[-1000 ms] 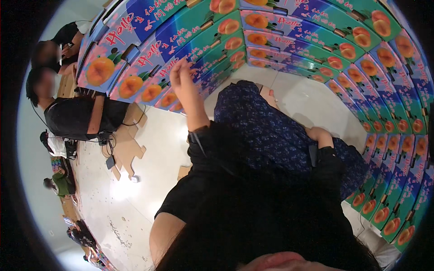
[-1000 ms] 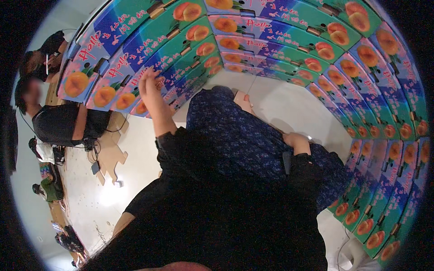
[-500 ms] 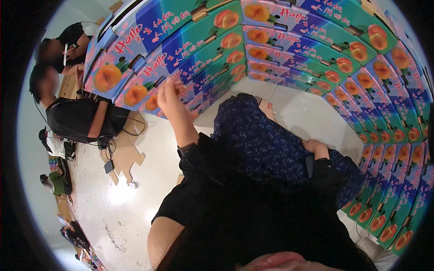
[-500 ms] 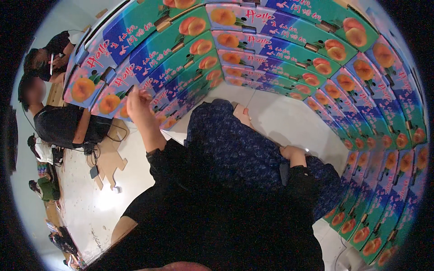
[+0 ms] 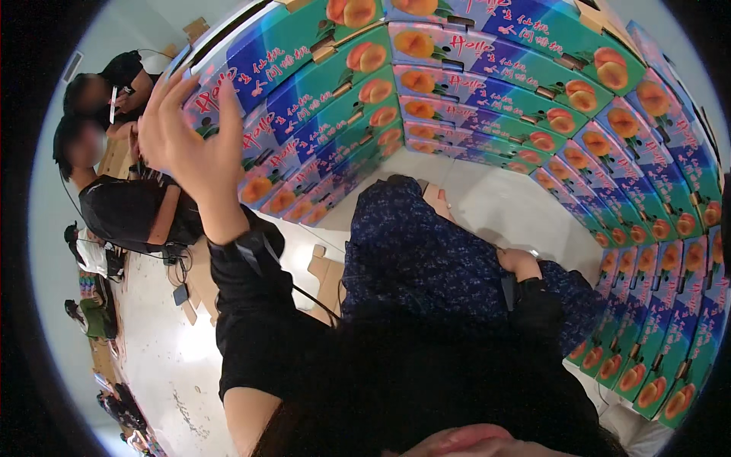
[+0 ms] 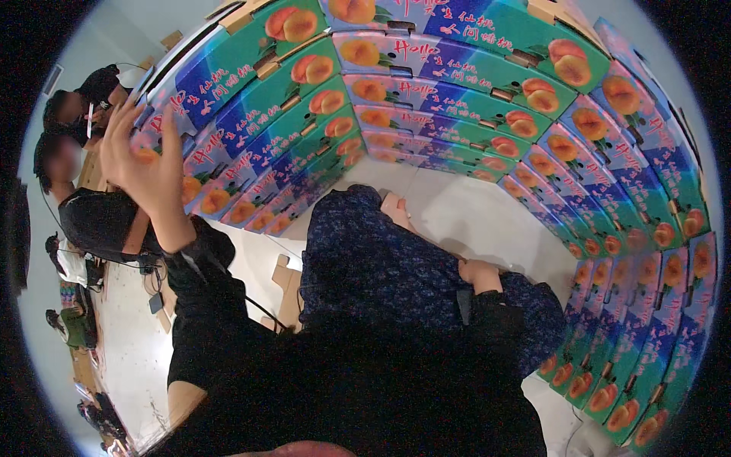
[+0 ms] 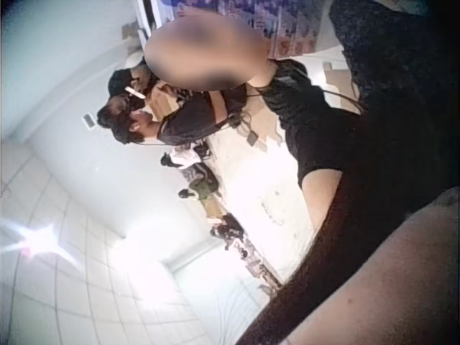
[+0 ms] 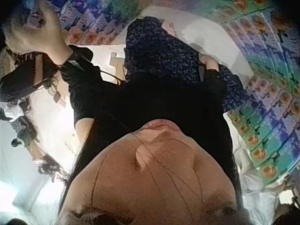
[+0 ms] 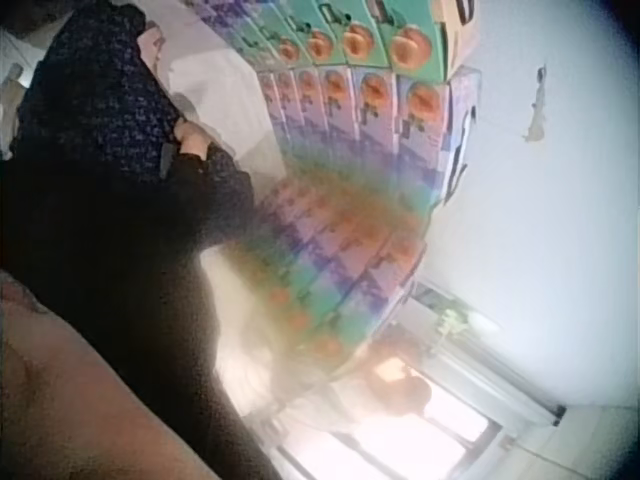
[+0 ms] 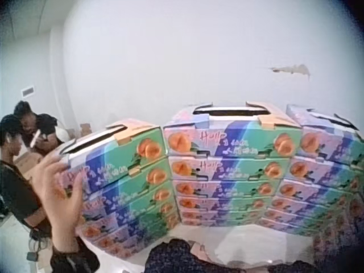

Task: Selecting and moving cardboard boxes from a large stack in a packaging facility.

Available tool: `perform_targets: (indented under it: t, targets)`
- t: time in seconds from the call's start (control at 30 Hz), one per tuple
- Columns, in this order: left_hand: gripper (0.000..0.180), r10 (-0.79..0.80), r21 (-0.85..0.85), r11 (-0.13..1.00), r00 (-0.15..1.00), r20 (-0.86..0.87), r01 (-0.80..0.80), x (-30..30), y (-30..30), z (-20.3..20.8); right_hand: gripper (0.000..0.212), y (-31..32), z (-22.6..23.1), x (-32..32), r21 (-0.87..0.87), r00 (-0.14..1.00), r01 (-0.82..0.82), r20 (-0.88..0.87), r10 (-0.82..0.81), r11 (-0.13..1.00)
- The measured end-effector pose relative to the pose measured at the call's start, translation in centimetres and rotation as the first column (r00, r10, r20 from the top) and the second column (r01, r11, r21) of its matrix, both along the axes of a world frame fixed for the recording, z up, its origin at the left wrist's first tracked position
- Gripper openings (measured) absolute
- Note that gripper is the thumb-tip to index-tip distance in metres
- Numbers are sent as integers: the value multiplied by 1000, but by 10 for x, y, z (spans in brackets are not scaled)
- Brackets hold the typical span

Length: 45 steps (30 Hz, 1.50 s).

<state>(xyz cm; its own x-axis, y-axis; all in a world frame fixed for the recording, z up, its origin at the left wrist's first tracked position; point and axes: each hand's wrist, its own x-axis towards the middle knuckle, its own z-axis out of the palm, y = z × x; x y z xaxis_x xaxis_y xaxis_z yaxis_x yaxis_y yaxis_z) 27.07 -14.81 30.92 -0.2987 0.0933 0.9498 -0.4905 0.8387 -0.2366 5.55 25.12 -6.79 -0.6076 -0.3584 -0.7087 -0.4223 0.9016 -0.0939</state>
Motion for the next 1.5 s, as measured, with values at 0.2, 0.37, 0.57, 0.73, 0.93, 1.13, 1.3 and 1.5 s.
perform_targets:
  t: [0.2, 0.37, 0.57, 0.73, 0.93, 1.13, 1.3, 1.5]
  targets:
    - [83, 202, 123, 964, 950, 240, -236, -42, -30, -14, 53, -4, 24, 18, -28, 997, 32, -70, -34, 999]
    - [91, 137, 151, 971, 948, 289, -186, -76, -25, -37, 52, 1, 19, 21, -28, 990, 9, -144, -13, 1000]
    - [108, 198, 67, 969, 905, 377, -240, -88, -29, -22, 54, -7, 22, 20, -4, 994, 35, -105, -35, 999]
    - [116, 200, 45, 970, 892, 405, -238, -85, -44, -10, 53, -6, 18, 17, 11, 996, 34, -83, -33, 999]
    - [115, 146, 111, 970, 887, 439, -215, -68, -51, -4, 53, 0, 11, 19, -64, 995, 35, -94, -41, 997]
    - [104, 152, 100, 978, 958, 245, -181, -45, -53, -7, 53, -5, 17, 18, -16, 998, 33, -45, -34, 999]
    - [100, 33, 54, 998, 996, 78, -37, -45, -40, 8, 53, -3, 18, 17, -42, 997, 34, -73, -37, 999]
    - [88, -185, -191, 966, 982, -45, 173, -83, 17, 56, 51, -6, 1, 13, 62, 994, 98, -46, -95, 993]
